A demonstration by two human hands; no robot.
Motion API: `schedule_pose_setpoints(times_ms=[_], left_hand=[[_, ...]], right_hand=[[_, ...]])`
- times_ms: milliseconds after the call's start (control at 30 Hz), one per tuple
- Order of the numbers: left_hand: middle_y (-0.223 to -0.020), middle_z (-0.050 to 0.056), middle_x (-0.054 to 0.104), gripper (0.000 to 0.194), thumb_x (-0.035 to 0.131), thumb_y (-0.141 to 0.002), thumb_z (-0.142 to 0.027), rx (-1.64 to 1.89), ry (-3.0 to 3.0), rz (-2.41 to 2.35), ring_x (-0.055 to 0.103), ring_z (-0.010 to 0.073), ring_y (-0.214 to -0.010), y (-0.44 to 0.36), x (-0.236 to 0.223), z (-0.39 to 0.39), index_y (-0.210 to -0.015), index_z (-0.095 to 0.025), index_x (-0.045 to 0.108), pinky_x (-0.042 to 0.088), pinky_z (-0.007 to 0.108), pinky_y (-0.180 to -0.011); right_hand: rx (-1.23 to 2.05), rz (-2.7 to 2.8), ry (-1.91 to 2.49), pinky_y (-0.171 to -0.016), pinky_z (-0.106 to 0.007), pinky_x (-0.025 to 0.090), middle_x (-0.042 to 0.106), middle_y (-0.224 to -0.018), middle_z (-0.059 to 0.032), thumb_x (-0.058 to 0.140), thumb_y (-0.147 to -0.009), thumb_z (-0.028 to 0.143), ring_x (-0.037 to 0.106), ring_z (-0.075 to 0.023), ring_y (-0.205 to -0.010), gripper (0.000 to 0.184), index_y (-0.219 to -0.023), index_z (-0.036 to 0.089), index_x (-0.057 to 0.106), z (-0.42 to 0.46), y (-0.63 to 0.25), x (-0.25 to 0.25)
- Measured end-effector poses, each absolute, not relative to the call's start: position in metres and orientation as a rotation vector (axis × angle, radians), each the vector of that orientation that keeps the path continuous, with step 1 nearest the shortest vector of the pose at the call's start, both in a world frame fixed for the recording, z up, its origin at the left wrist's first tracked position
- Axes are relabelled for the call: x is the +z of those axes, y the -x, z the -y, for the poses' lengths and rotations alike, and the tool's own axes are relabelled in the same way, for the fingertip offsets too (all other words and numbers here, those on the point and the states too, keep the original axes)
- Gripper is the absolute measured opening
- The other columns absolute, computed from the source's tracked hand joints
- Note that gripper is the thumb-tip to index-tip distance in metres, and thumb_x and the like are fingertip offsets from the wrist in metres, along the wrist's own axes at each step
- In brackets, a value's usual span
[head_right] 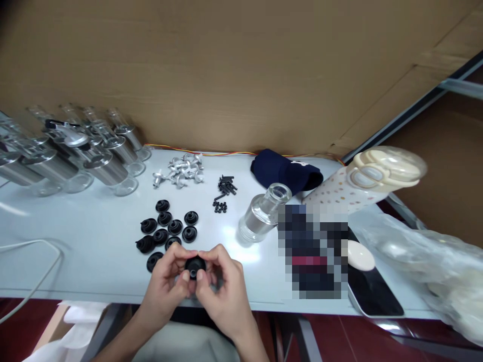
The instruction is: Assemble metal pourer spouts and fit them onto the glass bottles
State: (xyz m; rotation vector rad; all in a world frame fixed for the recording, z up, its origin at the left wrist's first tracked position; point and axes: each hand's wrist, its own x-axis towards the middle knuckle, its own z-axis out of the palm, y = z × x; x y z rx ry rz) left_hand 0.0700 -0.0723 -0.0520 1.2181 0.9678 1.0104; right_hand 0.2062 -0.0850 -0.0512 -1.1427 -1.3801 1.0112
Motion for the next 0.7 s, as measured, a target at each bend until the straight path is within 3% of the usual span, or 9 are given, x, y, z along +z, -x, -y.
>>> schedule_pose_setpoints(times_ms=[200, 500, 700], left_hand=[[-0.075, 0.000, 0.061, 0.023, 0.053, -0.091, -0.040, 1.063, -1.180, -0.901, 0.048, 0.0079, -0.056, -0.071, -0.051, 0.072, -0.101, -0.020, 0.056, 0.042, 0.017, -0.054], [-0.101, 0.005, 0.057, 0.027, 0.064, -0.085, -0.040, 1.171, -1.259, -1.006, 0.057, 0.0173, -0.091, -0.073, -0.049, 0.064, -0.105, -0.022, 0.062, 0.048, 0.026, -0.078], [-0.100, 0.004, 0.056, 0.022, 0.068, -0.084, -0.034, 1.471, -1.196, -0.907, 0.059, 0.0153, -0.095, -0.077, -0.051, 0.063, -0.103, -0.024, 0.064, 0.049, 0.025, -0.083]], right_hand=[[1.111, 1.258, 1.109, -0.058, -0.021, 0.045, 0.055, -0.069, 0.0029, 0.056, -0.092, 0.032, 0.054, -0.0113, -0.060, 0.011, -0.091, 0.021, 0.056, 0.085, -0.204, -0.048], [1.008, 1.414, 1.204, -0.081, -0.027, 0.050, 0.062, -0.099, -0.0021, 0.050, -0.096, 0.031, 0.062, -0.0151, -0.091, 0.016, -0.111, 0.028, 0.051, 0.084, -0.213, -0.051], [0.853, 1.835, 1.123, -0.085, -0.032, 0.048, 0.065, -0.108, -0.0066, 0.056, -0.092, 0.030, 0.061, -0.0202, -0.101, 0.018, -0.109, 0.023, 0.058, 0.062, -0.228, -0.017]])
